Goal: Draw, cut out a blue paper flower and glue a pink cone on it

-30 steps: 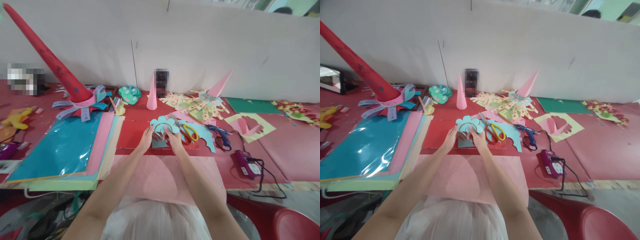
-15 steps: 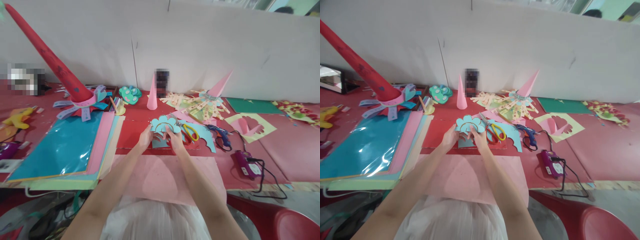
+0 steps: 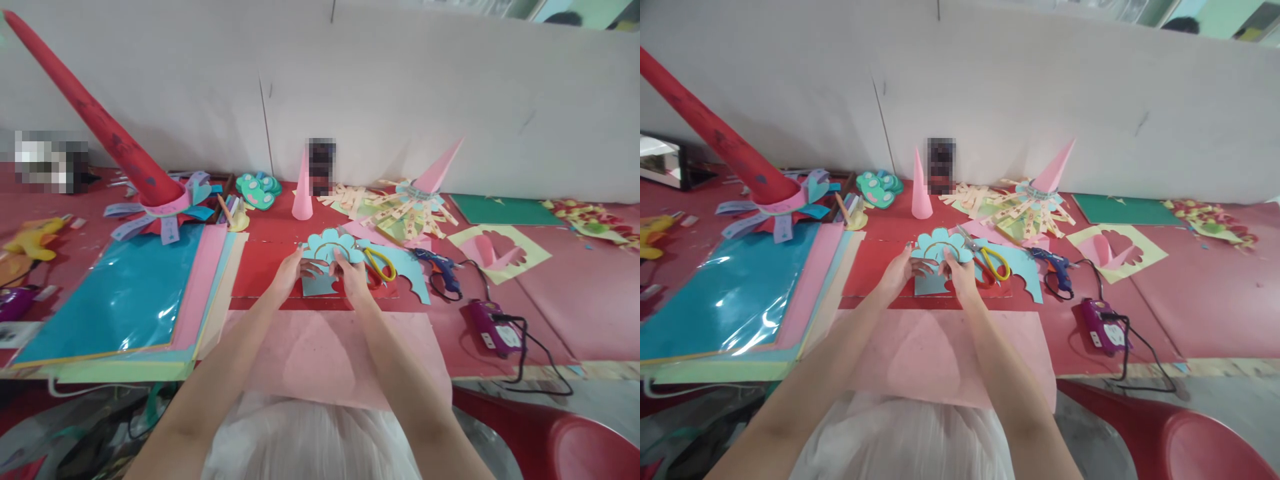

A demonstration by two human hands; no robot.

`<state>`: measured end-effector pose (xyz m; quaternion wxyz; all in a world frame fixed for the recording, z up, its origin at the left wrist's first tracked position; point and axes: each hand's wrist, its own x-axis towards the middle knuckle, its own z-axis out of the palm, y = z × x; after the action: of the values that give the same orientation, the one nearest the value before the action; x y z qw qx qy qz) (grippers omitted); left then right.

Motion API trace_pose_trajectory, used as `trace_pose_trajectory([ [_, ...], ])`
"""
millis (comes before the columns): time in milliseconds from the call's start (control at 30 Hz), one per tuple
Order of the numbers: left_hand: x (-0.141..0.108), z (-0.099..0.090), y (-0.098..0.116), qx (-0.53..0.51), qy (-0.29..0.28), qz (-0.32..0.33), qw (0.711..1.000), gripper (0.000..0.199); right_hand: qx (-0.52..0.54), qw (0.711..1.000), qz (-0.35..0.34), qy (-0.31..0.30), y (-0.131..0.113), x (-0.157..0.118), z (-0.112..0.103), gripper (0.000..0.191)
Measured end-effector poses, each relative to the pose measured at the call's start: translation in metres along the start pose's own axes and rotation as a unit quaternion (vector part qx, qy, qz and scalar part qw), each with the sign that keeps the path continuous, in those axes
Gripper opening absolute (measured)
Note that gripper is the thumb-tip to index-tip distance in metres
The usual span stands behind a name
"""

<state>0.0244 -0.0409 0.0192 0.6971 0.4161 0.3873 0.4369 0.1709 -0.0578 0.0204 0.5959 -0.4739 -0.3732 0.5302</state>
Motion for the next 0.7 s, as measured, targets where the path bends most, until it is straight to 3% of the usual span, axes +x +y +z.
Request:
trace_pose_trajectory([
  [467, -0.0001, 0.0039, 0.0005, 0.078, 0.075, 0.039, 0.993, 0.048, -0.047, 0.999, 0.006, -0.005, -0.0013, -0.0014, -0.0029, 0.059],
  [700, -0.0028, 0.0067, 0.0046, 0.088, 0.094, 0.056, 0.990, 0.041, -0.107, 0.991, -0.054, 0.059, -0.0046, 0.0003, -0.0066, 0.042],
])
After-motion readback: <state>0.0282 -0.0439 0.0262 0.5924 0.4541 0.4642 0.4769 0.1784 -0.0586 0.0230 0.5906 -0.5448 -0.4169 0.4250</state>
